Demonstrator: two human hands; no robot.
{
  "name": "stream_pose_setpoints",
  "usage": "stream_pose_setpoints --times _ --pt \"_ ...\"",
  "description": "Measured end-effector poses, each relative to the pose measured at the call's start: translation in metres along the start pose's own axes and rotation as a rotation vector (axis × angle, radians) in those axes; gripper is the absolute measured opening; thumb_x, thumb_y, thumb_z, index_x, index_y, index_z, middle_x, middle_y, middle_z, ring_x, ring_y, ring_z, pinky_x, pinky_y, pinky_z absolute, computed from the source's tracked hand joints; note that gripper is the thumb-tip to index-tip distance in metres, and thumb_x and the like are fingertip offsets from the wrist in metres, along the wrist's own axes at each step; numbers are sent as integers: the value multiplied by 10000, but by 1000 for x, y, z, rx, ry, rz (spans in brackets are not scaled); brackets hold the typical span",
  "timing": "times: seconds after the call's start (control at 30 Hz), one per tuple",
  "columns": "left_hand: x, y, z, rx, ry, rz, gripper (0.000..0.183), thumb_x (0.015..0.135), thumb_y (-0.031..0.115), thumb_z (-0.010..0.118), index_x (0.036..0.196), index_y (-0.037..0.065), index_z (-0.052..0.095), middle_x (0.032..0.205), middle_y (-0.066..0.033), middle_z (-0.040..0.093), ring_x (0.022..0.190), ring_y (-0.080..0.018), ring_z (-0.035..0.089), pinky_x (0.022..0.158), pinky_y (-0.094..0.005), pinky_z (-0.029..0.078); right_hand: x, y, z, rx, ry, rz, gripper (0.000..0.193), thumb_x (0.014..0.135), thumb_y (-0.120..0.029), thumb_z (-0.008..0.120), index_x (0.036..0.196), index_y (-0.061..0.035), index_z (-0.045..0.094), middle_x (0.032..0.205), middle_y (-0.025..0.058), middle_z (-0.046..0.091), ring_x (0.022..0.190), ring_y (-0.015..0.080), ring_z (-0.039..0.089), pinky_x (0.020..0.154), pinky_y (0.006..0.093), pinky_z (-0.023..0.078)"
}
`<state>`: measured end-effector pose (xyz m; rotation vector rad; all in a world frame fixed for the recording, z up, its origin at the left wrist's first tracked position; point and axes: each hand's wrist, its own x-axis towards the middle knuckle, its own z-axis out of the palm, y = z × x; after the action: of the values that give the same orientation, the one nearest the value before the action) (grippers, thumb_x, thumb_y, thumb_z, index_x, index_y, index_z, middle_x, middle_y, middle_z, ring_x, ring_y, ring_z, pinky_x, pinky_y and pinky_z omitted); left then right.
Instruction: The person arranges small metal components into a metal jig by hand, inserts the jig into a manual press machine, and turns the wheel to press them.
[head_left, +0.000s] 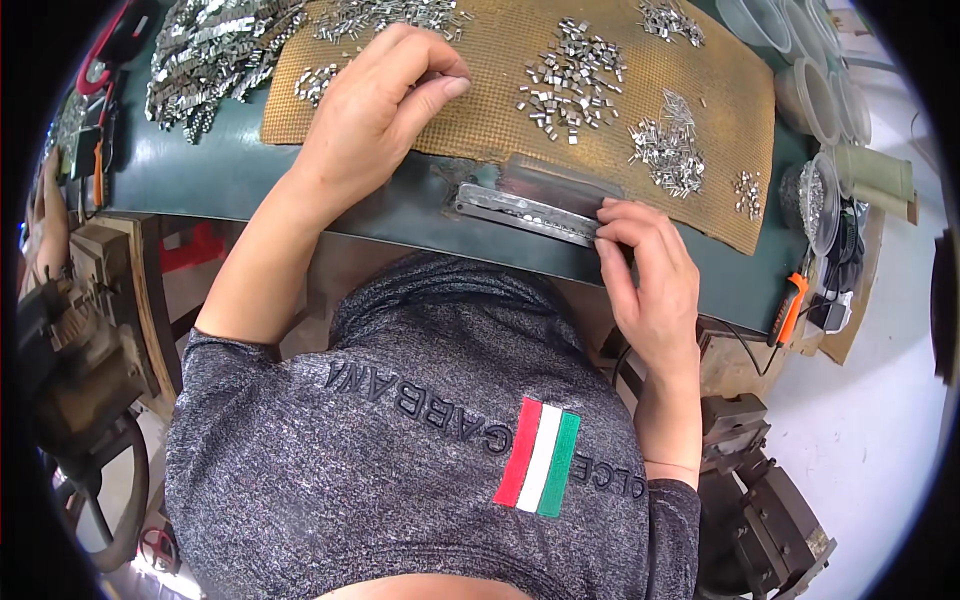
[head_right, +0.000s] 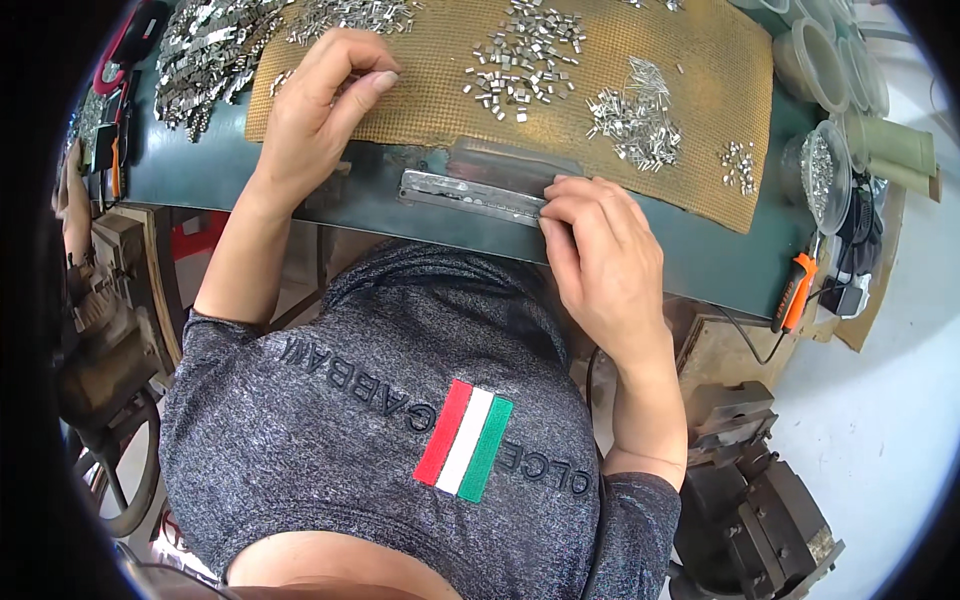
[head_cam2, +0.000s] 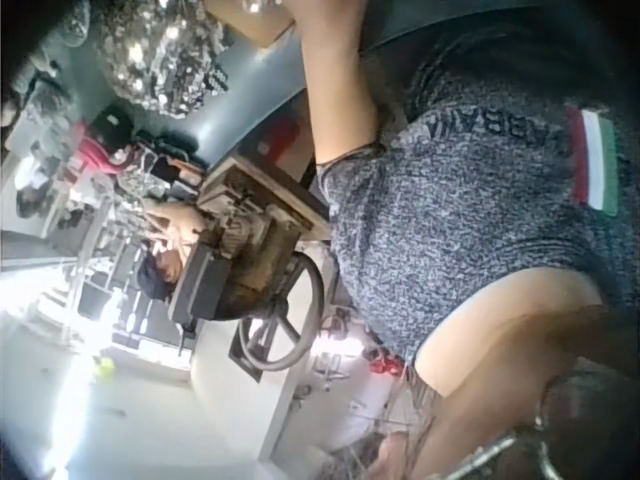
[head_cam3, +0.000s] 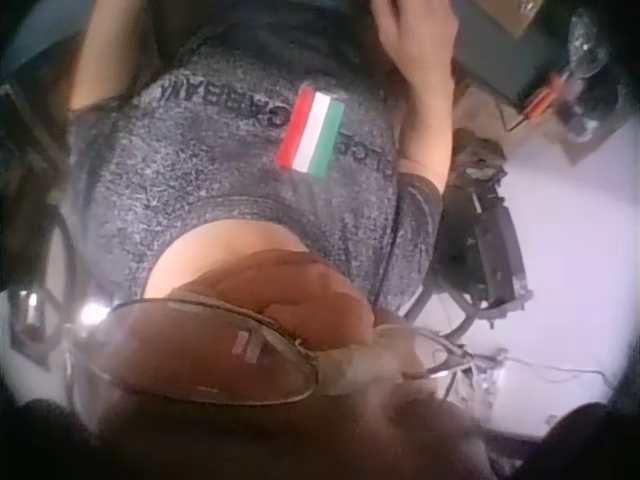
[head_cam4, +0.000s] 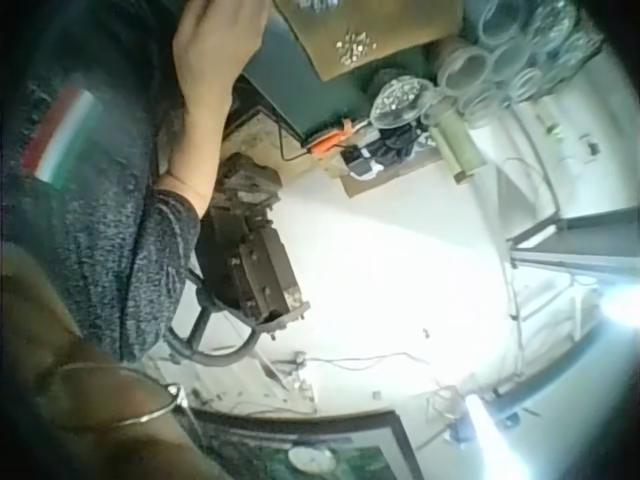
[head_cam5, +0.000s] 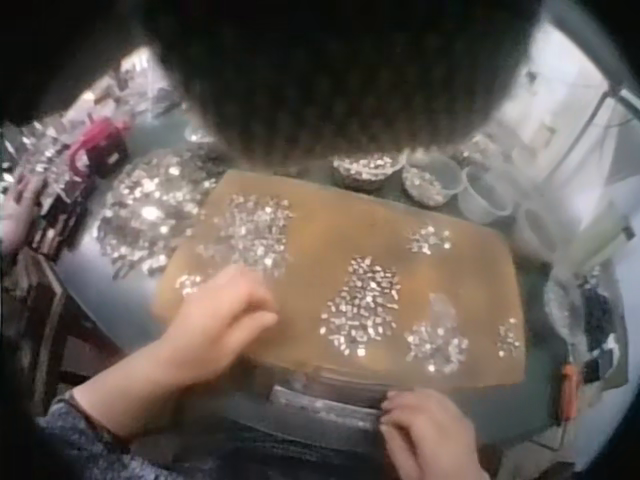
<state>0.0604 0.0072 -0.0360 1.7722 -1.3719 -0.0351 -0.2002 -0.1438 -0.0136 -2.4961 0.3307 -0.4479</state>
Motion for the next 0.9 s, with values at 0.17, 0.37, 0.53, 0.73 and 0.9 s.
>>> stream_pose_setpoints --times 0.17,0.37,0.53,0.73,0.9 --pt "-8 8 -1 -43 -59 -119 161 934 120 708 1060 33 658 950 -98 687 876 -263 685 769 -336 535 2 -5 4 -75 13 -39 180 836 44 714 974 -22 618 1030 124 702 1017 312 699 961 440 537" --pt "-13 13 1 -113 -96 -197 233 939 99 708 1163 44 675 950 -64 721 853 -162 699 732 -279 553 4 -13 6 -206 18 -89 192 822 29 725 970 -33 619 1016 102 699 989 295 695 967 453 542" --pt "-15 16 -1 -125 -134 -223 222 946 68 699 1165 31 693 951 -31 730 828 -97 686 694 -242 545 7 -19 -2 -206 -80 -43 190 859 -27 702 1039 -51 644 1064 81 706 982 269 691 966 450 537" --pt "-11 19 -1 19 -153 17 119 884 47 735 1001 26 719 905 -78 692 816 -212 683 695 -301 525 -1 -15 0 -71 -21 60 227 841 -23 736 1060 -42 676 1090 95 727 991 282 705 944 427 545" --pt "-18 38 15 -159 -177 -5 116 869 33 732 981 21 704 900 -97 696 830 -256 688 717 -335 536 -7 -8 14 -119 109 -22 181 820 -30 772 991 -33 712 1049 95 740 969 285 717 922 401 551"
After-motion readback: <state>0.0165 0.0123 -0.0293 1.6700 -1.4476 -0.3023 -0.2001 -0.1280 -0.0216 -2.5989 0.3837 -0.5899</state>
